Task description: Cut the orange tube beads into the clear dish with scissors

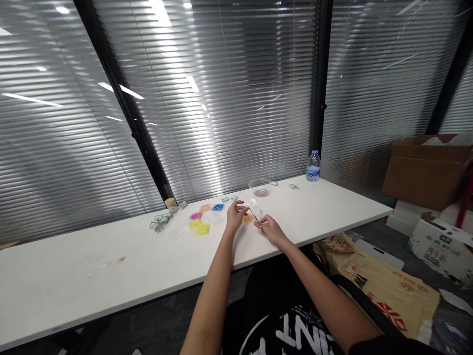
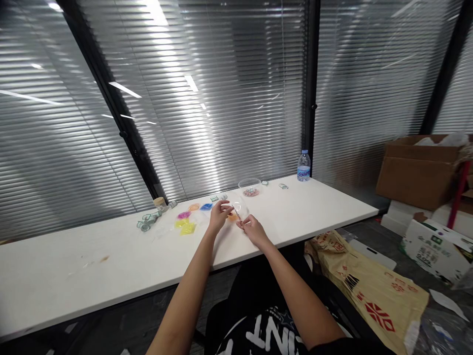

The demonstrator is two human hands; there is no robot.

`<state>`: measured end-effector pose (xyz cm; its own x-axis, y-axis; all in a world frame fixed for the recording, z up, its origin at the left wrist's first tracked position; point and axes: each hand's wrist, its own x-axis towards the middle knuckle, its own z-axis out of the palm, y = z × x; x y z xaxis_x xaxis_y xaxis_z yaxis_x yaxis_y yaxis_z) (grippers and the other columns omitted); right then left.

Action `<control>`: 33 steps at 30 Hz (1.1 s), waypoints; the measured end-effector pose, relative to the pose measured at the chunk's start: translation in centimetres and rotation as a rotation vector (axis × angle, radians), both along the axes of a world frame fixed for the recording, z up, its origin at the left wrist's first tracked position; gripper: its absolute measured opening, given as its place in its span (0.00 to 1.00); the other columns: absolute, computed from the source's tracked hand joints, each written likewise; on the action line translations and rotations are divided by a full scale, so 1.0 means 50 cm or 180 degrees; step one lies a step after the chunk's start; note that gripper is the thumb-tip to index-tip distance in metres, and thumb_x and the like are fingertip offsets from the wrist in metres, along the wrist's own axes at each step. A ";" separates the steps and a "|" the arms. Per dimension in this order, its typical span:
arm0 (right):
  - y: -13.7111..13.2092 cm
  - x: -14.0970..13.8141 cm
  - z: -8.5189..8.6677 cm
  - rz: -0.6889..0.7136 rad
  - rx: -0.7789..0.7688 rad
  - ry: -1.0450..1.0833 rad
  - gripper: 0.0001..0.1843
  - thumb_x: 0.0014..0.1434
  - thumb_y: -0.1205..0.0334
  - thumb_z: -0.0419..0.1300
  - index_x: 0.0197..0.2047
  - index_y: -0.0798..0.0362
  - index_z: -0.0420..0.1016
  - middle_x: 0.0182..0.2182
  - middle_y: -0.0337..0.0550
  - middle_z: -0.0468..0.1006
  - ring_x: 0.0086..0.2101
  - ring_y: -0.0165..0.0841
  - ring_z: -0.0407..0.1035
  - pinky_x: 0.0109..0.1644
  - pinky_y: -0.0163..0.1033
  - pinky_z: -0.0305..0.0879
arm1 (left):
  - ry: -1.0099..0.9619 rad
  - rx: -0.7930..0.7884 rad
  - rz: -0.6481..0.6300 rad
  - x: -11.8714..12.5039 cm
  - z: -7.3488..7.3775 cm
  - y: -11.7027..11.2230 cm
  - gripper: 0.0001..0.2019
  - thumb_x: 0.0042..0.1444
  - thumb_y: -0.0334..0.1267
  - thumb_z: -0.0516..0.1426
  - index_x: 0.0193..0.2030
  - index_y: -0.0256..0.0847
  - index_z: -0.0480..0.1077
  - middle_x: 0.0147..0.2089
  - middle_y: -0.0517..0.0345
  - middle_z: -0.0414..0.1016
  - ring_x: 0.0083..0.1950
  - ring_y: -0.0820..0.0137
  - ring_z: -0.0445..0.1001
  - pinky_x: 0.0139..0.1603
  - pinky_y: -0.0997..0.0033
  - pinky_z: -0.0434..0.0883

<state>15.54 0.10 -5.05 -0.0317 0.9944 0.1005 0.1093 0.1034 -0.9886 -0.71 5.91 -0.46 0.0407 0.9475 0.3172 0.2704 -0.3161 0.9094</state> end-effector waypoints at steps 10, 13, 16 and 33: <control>0.005 0.001 -0.007 0.0062 0.0005 0.0027 0.16 0.65 0.54 0.59 0.50 0.56 0.71 0.42 0.44 0.75 0.36 0.31 0.72 0.39 0.41 0.73 | -0.0032 0.0013 0.0036 0.001 -0.002 0.002 0.14 0.64 0.43 0.57 0.51 0.35 0.69 0.43 0.54 0.74 0.39 0.71 0.75 0.40 0.66 0.76; 0.008 0.001 -0.009 0.0088 -0.0007 0.0021 0.17 0.65 0.54 0.59 0.51 0.56 0.71 0.44 0.45 0.75 0.38 0.32 0.72 0.40 0.42 0.73 | -0.0042 0.0053 0.0044 0.001 -0.003 0.002 0.14 0.64 0.43 0.57 0.50 0.35 0.69 0.42 0.55 0.74 0.38 0.72 0.75 0.39 0.67 0.76; 0.010 0.000 -0.011 0.0098 -0.0005 0.0015 0.16 0.65 0.54 0.59 0.51 0.56 0.71 0.43 0.45 0.75 0.37 0.32 0.72 0.40 0.41 0.73 | -0.0034 0.0096 0.0055 0.001 -0.004 0.003 0.14 0.64 0.43 0.57 0.49 0.35 0.69 0.42 0.55 0.75 0.37 0.72 0.75 0.39 0.67 0.76; 0.022 -0.001 -0.028 -0.0119 0.0134 0.0100 0.16 0.65 0.53 0.58 0.50 0.56 0.72 0.42 0.44 0.76 0.37 0.31 0.72 0.39 0.41 0.73 | 0.0671 0.0514 0.0288 -0.003 -0.005 0.000 0.15 0.64 0.44 0.56 0.51 0.35 0.69 0.43 0.54 0.74 0.39 0.71 0.75 0.41 0.65 0.76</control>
<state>15.48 1.18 -6.43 0.0094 0.9897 0.1428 0.0828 0.1415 -0.9865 -0.88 5.93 -0.73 0.0394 0.8881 0.4579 0.4820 -0.4183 0.7699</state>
